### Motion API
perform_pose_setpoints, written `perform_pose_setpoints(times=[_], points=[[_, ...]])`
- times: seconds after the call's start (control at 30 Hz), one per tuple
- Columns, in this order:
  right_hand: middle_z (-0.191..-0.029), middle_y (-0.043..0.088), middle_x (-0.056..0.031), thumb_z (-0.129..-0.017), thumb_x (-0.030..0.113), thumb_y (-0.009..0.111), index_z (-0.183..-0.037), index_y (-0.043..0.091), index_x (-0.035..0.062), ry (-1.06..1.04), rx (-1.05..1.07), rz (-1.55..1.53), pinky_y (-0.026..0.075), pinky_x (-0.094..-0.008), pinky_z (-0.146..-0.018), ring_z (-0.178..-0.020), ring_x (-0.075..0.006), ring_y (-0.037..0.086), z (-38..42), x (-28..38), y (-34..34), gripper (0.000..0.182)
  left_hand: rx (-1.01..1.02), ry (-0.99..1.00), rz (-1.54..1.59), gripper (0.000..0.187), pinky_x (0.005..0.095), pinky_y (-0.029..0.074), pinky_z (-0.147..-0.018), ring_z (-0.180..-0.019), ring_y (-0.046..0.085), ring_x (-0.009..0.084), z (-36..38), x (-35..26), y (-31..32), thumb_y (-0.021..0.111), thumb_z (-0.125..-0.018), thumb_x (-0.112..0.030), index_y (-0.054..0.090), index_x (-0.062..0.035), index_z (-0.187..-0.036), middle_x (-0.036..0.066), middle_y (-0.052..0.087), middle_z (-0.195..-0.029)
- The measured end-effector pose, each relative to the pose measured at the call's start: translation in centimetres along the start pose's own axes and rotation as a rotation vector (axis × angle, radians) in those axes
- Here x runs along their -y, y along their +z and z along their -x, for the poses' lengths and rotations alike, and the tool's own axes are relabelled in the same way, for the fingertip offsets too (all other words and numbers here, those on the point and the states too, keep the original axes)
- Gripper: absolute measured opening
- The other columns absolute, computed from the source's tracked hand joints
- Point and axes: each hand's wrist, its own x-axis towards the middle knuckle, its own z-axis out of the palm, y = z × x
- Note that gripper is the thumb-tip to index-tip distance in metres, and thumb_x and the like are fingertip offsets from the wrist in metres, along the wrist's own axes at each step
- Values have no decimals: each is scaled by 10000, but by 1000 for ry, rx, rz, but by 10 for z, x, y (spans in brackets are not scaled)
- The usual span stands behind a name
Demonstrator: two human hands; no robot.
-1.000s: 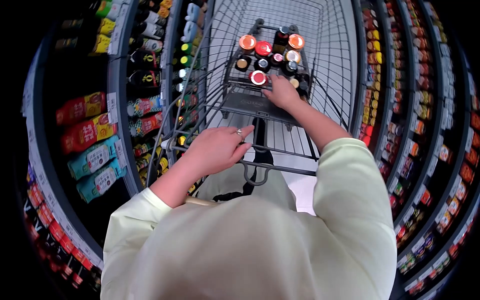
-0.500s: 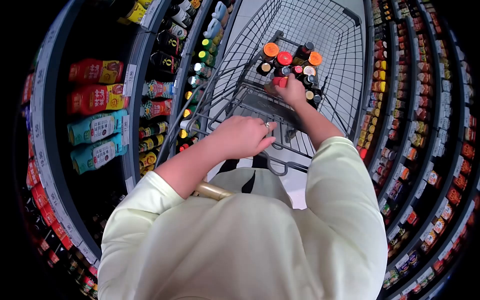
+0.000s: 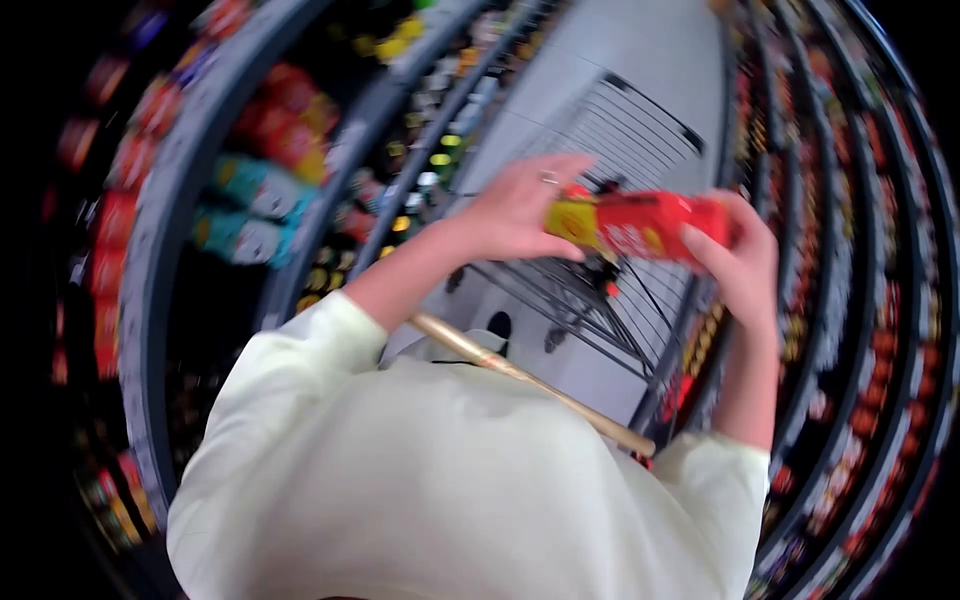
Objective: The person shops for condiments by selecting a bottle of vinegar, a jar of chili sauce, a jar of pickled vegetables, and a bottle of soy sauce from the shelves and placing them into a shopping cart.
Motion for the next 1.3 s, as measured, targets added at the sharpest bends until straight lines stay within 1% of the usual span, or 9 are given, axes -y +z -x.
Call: perform_pose_setpoints(times=[0.13, 0.2, 0.33, 0.5, 0.6, 0.73, 0.77, 1.13, 1.3], points=[[-956, 661, -59, -720, 210, 812, -1208, 558, -3, -210, 100, 42, 504, -222, -661, -805, -105, 631, 18, 54, 23, 590, 378, -169, 286, 745, 413, 479, -933, -1108, 610, 329, 12, -30, -48, 812, -735, -327, 479, -81, -1355, 161, 633, -1199], [-1031, 660, -89, -715, 192, 824, -1260, 542, -6, -292, 140, 5, 492, -281, -882, -949, -151, 636, 14, 64, 43, 644, 270, -195, 104, 596, 420, 522, -817, -942, 661, 342, 32, -44, -67, 794, -762, -310, 543, -119, -1268, 131, 685, -1048], [-1149, 625, -115, -807, 164, 770, -1325, 510, -18, -348, 80, -101, 461, -308, -961, -1078, -174, 596, -17, 71, 103, 608, -15, -257, -20, 586, 406, 534, -784, -923, 668, 330, 65, -24, -85, 800, -754, -305, 553, -139, -1259, 116, 689, -1033], [-1080, 620, -82, -804, 255, 808, -1289, 487, -2, -199, 118, -224, 545, -230, -654, -863, -130, 642, -55, 82, 190, 635, -438, -239, -293, 493, 382, 549, -792, -961, 668, 271, 87, 26, -111, 784, -762, -244, 577, -169, -1204, 46, 681, -1079], [-1098, 630, -100, -786, 240, 829, -1252, 514, -22, -271, 168, -321, 526, -269, -826, -978, -148, 623, -98, 76, 241, 621, -599, -367, -281, 498, 404, 516, -883, -1062, 628, 297, 96, 64, -119, 778, -767, -213, 573, -164, -1219, 68, 658, -1148], [-1093, 659, -108, -752, 199, 848, -1217, 539, -32, -408, 154, -196, 507, -292, -872, -997, -163, 635, -146, 80, 306, 604, -785, -676, -459, 844, 425, 379, -1071, -1307, 428, 384, 96, 98, -117, 757, -800, -226, 287, -96, -1489, 211, 401, -1462], [-1092, 665, -110, -747, 194, 849, -1215, 542, -22, -537, 157, -129, 510, -297, -873, -999, -168, 642, -159, 76, 322, 600, -705, -766, -405, 991, 422, 341, -1107, -1368, 345, 414, 98, 99, -117, 747, -810, -243, 103, -24, -1532, 255, 237, -1542], [-1082, 671, -105, -739, 174, 844, -1189, 557, -1, -609, 293, 4, 501, -304, -879, -983, -167, 638, -203, 73, 410, 562, -603, -972, -25, 976, 395, 351, -1109, -1333, 428, 406, 120, 122, -141, 693, -840, -269, 77, 119, -1491, 344, 365, -1447], [-867, 708, -112, -681, 252, 858, -1013, 613, 11, -511, 319, 65, 529, -334, -751, -806, -244, 688, -230, 71, 427, 478, -549, -936, -1, 927, 398, 336, -1115, -1336, 411, 426, 123, 128, -144, 668, -849, -324, 158, 130, -1476, 357, 353, -1446]])
